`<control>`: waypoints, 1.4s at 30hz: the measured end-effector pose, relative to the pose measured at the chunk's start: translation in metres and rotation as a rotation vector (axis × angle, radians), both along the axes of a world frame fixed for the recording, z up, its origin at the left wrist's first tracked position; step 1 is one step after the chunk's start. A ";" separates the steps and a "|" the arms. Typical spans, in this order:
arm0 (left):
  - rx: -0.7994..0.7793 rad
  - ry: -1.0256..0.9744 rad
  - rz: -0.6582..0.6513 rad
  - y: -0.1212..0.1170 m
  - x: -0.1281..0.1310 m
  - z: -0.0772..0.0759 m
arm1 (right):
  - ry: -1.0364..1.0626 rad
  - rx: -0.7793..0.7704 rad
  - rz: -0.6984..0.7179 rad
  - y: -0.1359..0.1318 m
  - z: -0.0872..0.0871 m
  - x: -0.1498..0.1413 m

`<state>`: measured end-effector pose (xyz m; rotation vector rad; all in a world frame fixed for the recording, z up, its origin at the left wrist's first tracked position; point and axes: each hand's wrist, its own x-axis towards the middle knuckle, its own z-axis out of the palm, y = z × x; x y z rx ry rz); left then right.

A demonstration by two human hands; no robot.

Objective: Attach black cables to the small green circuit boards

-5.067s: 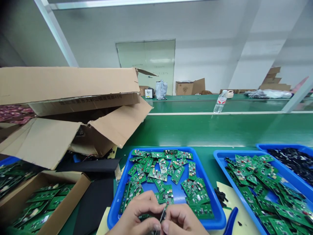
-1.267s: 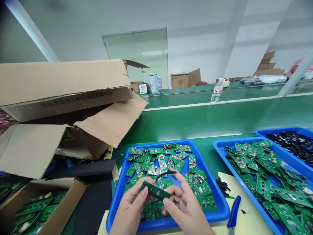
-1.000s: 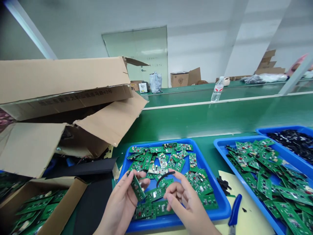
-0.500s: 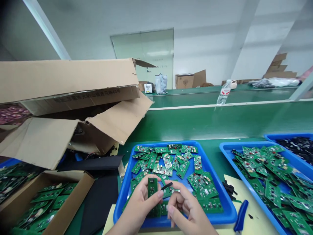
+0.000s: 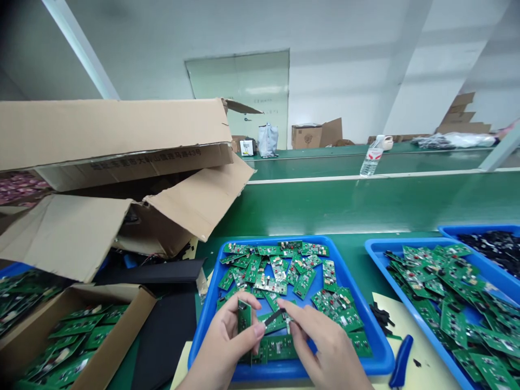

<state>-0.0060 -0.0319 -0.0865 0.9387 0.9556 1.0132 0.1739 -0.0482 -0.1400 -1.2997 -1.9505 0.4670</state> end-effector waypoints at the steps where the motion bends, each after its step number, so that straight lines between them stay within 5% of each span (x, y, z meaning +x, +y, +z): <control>1: 0.001 -0.001 -0.002 0.000 0.000 0.001 | -0.020 0.009 -0.018 0.000 0.001 -0.001; 12: 0.002 -0.042 0.051 0.001 -0.003 0.005 | -0.085 -0.081 -0.143 0.007 -0.003 0.004; 16: 0.002 -0.037 0.062 0.000 -0.002 0.005 | 0.074 -0.093 0.050 0.004 0.009 -0.001; 21: -0.018 -0.090 -0.074 -0.002 0.006 -0.006 | 0.275 -0.070 0.214 -0.004 0.019 -0.020; 28: 0.002 -0.052 -0.105 -0.004 0.008 -0.014 | 0.389 -0.074 -0.011 -0.008 0.001 -0.023; 42: -0.014 -0.019 -0.226 -0.002 0.007 -0.018 | 0.480 -0.072 -0.032 -0.007 -0.012 -0.025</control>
